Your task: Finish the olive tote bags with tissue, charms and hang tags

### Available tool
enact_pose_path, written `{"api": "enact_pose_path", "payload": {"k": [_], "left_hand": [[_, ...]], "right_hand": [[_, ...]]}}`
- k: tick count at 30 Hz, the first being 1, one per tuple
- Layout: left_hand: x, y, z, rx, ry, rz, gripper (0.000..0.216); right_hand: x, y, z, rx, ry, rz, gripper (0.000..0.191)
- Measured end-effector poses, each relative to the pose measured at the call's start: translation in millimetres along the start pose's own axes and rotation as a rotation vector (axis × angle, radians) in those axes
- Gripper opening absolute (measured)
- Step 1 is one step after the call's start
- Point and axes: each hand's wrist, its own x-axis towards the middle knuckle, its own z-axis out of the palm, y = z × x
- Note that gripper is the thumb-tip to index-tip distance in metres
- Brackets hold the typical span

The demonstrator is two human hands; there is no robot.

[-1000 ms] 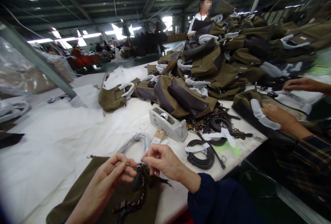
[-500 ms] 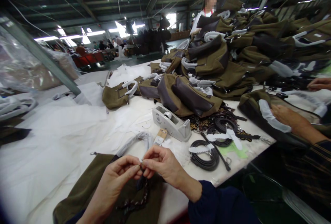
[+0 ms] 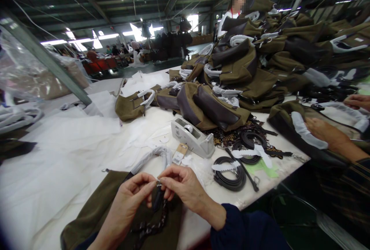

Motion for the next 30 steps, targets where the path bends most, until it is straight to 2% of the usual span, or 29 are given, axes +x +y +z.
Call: {"api": "enact_pose_path", "payload": {"k": [10,20,30], "left_hand": [[2.7,-1.8,2.0,-0.006,0.016,-0.032,0.033],[3.7,-4.8,1.5,0.012,0.027,-0.016,0.034],[8.4,-8.6,2.6,0.052,-0.027,0.001,0.033]], "right_hand": [[1.0,-0.8,3.8,-0.045,0.018,0.013,0.038],[-1.9,8.7,8.2,-0.095,0.033,-0.082,0.032],[1.9,6.3,4.8,-0.184,-0.001,-0.039,0.026]]}}
